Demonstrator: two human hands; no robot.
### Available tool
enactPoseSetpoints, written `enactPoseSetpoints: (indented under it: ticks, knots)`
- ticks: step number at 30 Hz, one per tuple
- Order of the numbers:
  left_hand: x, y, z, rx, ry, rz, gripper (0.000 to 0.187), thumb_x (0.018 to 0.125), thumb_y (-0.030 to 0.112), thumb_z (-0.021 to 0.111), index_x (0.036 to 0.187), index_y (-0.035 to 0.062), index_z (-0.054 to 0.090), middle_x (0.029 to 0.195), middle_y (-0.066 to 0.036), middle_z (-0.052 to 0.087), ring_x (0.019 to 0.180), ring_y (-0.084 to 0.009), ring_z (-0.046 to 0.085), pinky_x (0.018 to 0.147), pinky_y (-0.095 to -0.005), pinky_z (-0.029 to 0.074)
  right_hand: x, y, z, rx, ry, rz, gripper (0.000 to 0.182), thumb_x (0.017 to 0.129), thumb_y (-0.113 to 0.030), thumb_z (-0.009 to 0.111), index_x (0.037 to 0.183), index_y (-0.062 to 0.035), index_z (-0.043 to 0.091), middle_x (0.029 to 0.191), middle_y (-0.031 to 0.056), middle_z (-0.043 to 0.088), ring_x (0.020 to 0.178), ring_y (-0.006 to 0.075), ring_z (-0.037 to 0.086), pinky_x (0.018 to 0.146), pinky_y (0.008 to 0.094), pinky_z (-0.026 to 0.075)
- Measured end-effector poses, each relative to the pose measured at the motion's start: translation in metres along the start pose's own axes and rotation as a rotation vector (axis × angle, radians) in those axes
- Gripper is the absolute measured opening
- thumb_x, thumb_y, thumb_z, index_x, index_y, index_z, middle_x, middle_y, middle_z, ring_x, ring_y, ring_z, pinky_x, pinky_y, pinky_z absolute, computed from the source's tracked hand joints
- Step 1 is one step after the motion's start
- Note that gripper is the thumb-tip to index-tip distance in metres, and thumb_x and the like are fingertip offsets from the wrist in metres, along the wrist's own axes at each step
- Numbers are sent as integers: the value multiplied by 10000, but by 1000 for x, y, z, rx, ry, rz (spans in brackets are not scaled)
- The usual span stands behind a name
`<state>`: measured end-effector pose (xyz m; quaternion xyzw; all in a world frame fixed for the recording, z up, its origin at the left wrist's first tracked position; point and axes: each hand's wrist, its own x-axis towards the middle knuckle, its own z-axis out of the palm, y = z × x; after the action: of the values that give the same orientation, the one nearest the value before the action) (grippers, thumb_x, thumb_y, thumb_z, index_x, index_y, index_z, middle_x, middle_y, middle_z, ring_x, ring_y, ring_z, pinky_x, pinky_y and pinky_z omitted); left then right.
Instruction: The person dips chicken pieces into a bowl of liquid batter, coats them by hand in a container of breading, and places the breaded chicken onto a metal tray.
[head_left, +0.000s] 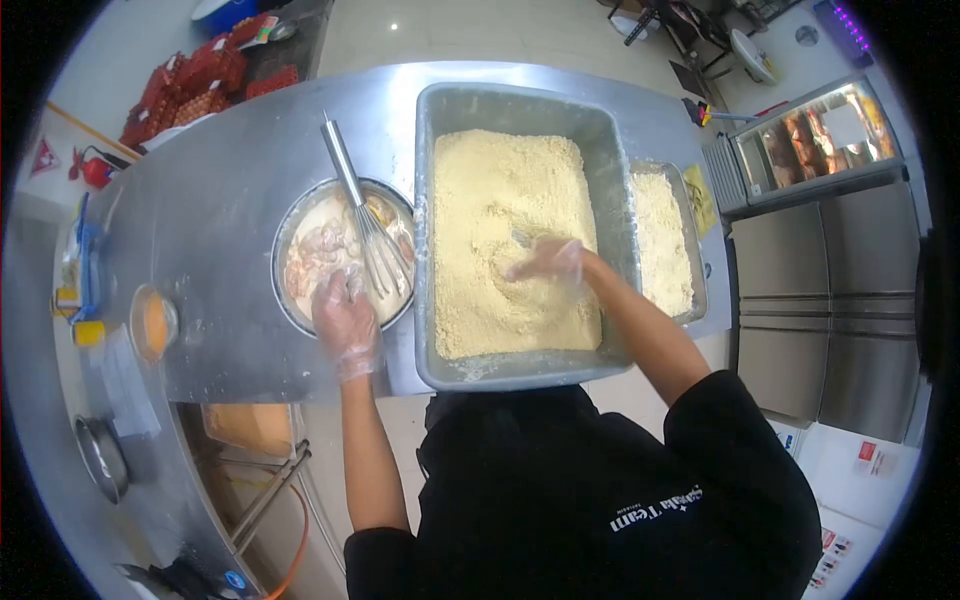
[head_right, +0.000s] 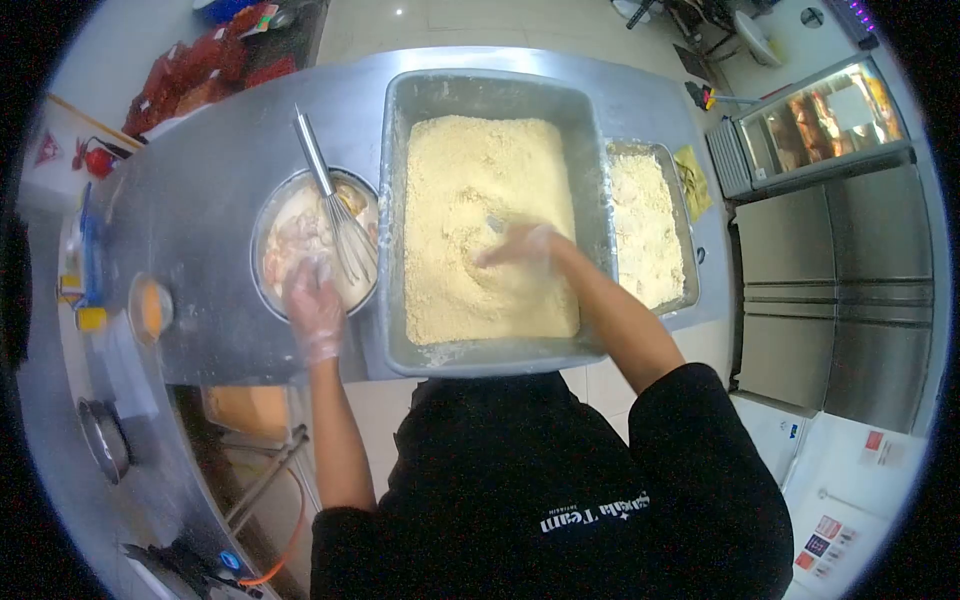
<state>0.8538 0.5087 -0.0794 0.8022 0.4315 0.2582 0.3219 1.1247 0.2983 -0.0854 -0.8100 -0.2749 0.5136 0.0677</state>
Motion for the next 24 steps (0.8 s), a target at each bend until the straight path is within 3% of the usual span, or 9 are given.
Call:
enactPoseSetpoints:
  ticks: [3,6,7,10,11,14,17,20,24]
  knots:
    - [-1,0,-1,60,14,50,336,811,100,625,1126,-12,662,1073,-263,622,1019,-428,593,909,-462,469,-26,4,-9,70,74,-146,946,748,-496,809,1410,76,448,1447,306,445,1283,352,522,1070,424,441]
    - [-1,0,0,102,22,66,350,808,88,600,1141,-7,652,1064,-249,630,1020,-426,593,907,-470,466,-47,-7,-21,18,420,-304,911,744,-471,813,1418,36,468,1327,285,570,1233,344,568,1000,399,490]
    - [0,-1,0,128,15,59,348,810,87,598,1141,-7,651,1065,-248,631,1021,-427,593,907,-470,467,-58,-13,-28,-38,465,-321,699,816,-408,769,1350,-10,556,1286,227,613,1185,305,602,993,389,495]
    - [2,1,3,151,-25,42,334,818,94,597,1132,-7,648,1064,-246,635,1017,-432,593,903,-471,468,-71,-22,-27,-315,507,-497,527,866,-333,729,1284,-36,606,1212,190,651,1120,289,632,967,388,504]
    - [2,3,1,130,-43,24,323,822,101,601,1124,-5,650,1062,-247,636,1013,-435,593,901,-473,468,-61,1,-12,-446,680,-668,440,921,-350,655,1250,-58,628,1170,166,668,1091,310,636,950,416,503]
    - [2,8,-1,122,-25,39,291,836,120,605,1099,4,653,1042,-245,636,997,-437,594,888,-478,468,-46,11,11,-379,286,-62,517,888,-520,654,1234,-136,649,1076,91,695,955,266,673,851,393,544]
    - [0,0,4,132,30,59,274,845,127,600,1087,13,656,1035,-240,635,991,-431,595,882,-480,468,-36,11,41,225,34,159,553,1001,-512,445,1332,-98,598,1358,146,589,1229,329,566,1063,430,424]
    - [0,4,4,133,11,-5,277,844,124,599,1089,12,659,1057,-240,635,1006,-425,596,892,-475,469,10,14,89,830,-73,85,735,925,-638,529,1488,-172,448,1493,100,477,1380,265,421,1137,337,315]
    - [0,-9,11,78,6,-76,296,832,121,607,1100,8,660,1092,-243,635,1027,-422,596,911,-467,471,47,41,124,424,77,-560,719,932,-401,589,1548,-151,315,1518,93,450,1395,256,412,1175,346,287]
